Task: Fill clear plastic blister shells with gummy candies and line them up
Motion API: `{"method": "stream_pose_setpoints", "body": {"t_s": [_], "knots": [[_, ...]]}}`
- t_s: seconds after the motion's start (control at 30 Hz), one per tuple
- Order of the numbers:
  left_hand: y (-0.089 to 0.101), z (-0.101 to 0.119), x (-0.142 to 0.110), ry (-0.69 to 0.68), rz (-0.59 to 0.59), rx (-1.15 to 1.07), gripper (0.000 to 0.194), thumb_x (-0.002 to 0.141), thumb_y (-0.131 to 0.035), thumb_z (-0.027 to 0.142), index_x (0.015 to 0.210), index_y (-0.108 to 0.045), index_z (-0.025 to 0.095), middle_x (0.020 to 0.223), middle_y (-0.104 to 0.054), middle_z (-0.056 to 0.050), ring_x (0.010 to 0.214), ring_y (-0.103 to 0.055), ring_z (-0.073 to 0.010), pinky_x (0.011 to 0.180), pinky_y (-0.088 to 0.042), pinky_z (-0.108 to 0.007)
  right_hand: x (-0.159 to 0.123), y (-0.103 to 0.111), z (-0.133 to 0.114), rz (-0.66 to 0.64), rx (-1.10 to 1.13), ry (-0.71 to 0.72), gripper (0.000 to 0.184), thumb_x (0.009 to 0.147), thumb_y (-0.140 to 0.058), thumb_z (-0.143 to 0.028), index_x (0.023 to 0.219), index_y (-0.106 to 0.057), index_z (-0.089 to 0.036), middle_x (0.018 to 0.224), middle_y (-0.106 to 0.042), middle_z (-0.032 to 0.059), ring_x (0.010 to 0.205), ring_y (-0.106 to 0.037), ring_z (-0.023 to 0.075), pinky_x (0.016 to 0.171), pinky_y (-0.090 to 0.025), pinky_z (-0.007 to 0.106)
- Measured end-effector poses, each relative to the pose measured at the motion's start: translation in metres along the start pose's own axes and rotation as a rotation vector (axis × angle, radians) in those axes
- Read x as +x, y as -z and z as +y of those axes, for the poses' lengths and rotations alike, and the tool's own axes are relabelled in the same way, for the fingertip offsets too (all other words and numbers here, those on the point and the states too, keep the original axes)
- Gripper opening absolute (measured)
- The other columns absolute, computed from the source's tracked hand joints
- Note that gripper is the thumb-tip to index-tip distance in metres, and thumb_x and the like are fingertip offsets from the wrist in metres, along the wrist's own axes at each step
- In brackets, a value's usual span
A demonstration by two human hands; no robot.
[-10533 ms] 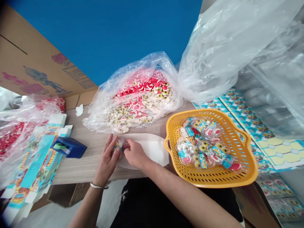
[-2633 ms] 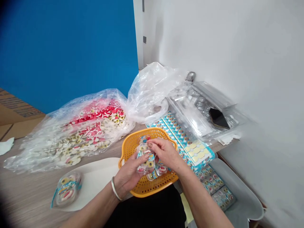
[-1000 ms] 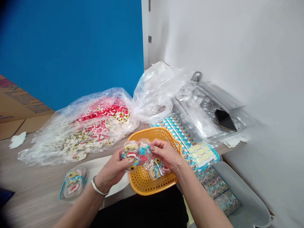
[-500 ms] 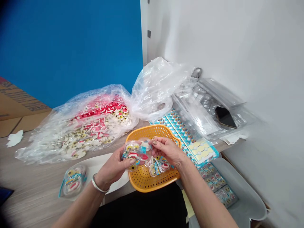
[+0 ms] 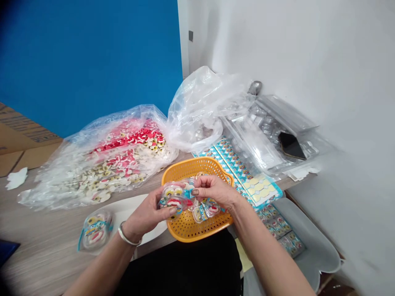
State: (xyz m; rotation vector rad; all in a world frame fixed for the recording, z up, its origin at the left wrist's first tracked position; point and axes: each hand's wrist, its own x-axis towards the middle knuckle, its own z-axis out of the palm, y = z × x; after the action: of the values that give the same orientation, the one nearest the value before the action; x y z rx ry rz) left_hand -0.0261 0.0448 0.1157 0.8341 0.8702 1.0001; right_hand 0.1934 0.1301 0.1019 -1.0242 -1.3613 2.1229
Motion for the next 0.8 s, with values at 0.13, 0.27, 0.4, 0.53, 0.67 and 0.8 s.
{"method": "stream_pose_setpoints", "body": {"t_s": [0.13, 0.27, 0.4, 0.53, 0.67, 0.8], "knots": [[-0.002, -0.002, 0.0, 0.004, 0.004, 0.039, 0.056, 0.071, -0.084, 0.024, 0.124, -0.069, 0.017, 0.112, -0.073, -0.011, 0.1, -0.068, -0.0254, 0.091, -0.052, -0.033, 0.002, -0.001, -0.001, -0.012, -0.133, 0.033, 0.042, 0.064, -0.088, -0.048, 0.069, -0.06, -0.017, 0.064, -0.059, -0.0045, 0.059, -0.052, 0.0093, 0.058, -0.041, 0.022], [-0.003, -0.008, 0.003, 0.013, 0.044, 0.005, 0.055, 0.069, -0.086, 0.025, 0.121, -0.071, 0.018, 0.109, -0.074, -0.011, 0.096, -0.068, -0.0242, 0.088, -0.052, -0.031, 0.006, -0.009, 0.007, 0.096, -0.251, 0.078, 0.043, 0.065, -0.086, -0.048, 0.07, -0.055, -0.019, 0.065, -0.054, -0.0054, 0.06, -0.047, 0.0096, 0.055, -0.038, 0.022], [-0.01, -0.005, 0.007, 0.008, 0.084, -0.177, 0.052, 0.067, -0.088, 0.025, 0.116, -0.071, 0.018, 0.113, -0.073, -0.011, 0.097, -0.068, -0.023, 0.088, -0.052, -0.031, 0.003, -0.013, 0.004, 0.192, -0.331, 0.163, 0.036, 0.073, -0.079, -0.045, 0.072, -0.053, -0.021, 0.069, -0.056, -0.0036, 0.063, -0.051, 0.0123, 0.058, -0.042, 0.024], [-0.02, 0.004, 0.009, 0.066, 0.174, -0.343, 0.041, 0.07, -0.085, 0.027, 0.107, -0.071, 0.016, 0.107, -0.072, -0.011, 0.093, -0.069, -0.0239, 0.078, -0.056, -0.032, -0.015, -0.023, -0.016, 0.526, -0.53, 0.392, 0.014, 0.087, -0.068, -0.036, 0.09, -0.066, -0.023, 0.084, -0.065, 0.002, 0.074, -0.061, 0.0182, 0.068, -0.051, 0.031], [-0.025, 0.0, 0.012, 0.094, 0.215, -0.422, 0.042, 0.074, -0.083, 0.032, 0.11, -0.067, 0.018, 0.103, -0.072, -0.01, 0.08, -0.068, -0.0203, 0.063, -0.055, -0.029, -0.032, -0.047, -0.009, 0.733, -1.015, 0.801, 0.032, 0.094, -0.057, -0.02, 0.122, -0.069, -0.029, 0.107, -0.067, 0.009, 0.099, -0.066, 0.0235, 0.084, -0.056, 0.037], [-0.027, -0.007, 0.014, 0.078, 0.191, -0.548, 0.042, 0.082, -0.076, 0.041, 0.117, -0.066, 0.019, 0.107, -0.073, -0.009, 0.082, -0.069, -0.019, 0.068, -0.055, -0.027, -0.032, -0.058, 0.022, 0.603, -1.339, 0.953, 0.063, 0.095, -0.054, -0.01, 0.152, -0.042, -0.033, 0.13, -0.062, 0.0124, 0.117, -0.063, 0.0263, 0.097, -0.056, 0.04]]}}
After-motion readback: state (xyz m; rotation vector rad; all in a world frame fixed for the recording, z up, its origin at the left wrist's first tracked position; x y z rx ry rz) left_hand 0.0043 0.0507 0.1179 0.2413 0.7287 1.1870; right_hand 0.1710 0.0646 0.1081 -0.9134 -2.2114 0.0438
